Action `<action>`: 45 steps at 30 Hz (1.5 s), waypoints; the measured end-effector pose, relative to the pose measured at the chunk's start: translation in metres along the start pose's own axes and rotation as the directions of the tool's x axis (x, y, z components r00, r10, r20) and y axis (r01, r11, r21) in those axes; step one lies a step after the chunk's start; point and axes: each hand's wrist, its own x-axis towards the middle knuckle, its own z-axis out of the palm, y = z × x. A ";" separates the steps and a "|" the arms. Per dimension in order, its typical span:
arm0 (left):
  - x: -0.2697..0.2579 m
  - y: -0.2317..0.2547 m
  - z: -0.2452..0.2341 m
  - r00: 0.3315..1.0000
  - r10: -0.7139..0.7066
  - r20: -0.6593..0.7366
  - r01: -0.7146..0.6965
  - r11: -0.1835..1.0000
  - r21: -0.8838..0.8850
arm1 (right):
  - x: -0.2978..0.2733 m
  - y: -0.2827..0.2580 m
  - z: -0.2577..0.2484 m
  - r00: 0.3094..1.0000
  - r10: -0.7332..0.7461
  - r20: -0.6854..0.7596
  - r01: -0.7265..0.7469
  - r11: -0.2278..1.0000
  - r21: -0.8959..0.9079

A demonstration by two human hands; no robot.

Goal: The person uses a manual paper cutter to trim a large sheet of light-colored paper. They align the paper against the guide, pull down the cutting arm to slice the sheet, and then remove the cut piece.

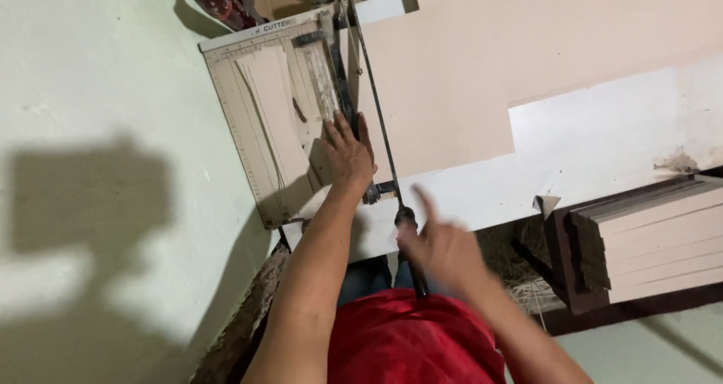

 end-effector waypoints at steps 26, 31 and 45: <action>-0.031 -0.015 0.051 0.548 0.830 0.103 0.411 -0.374 0.831 | 0.112 0.142 0.045 0.866 0.499 -0.024 -0.172 0.342 0.924; -0.039 -0.012 0.015 0.442 0.828 -0.344 -0.665 0.560 0.494 | 0.138 0.127 0.017 0.884 0.465 0.041 -0.121 0.145 0.982; -0.004 -0.011 0.055 0.696 0.718 -0.008 0.027 -0.014 1.000 | 0.144 0.159 0.016 0.926 0.376 -0.008 -0.006 0.035 0.999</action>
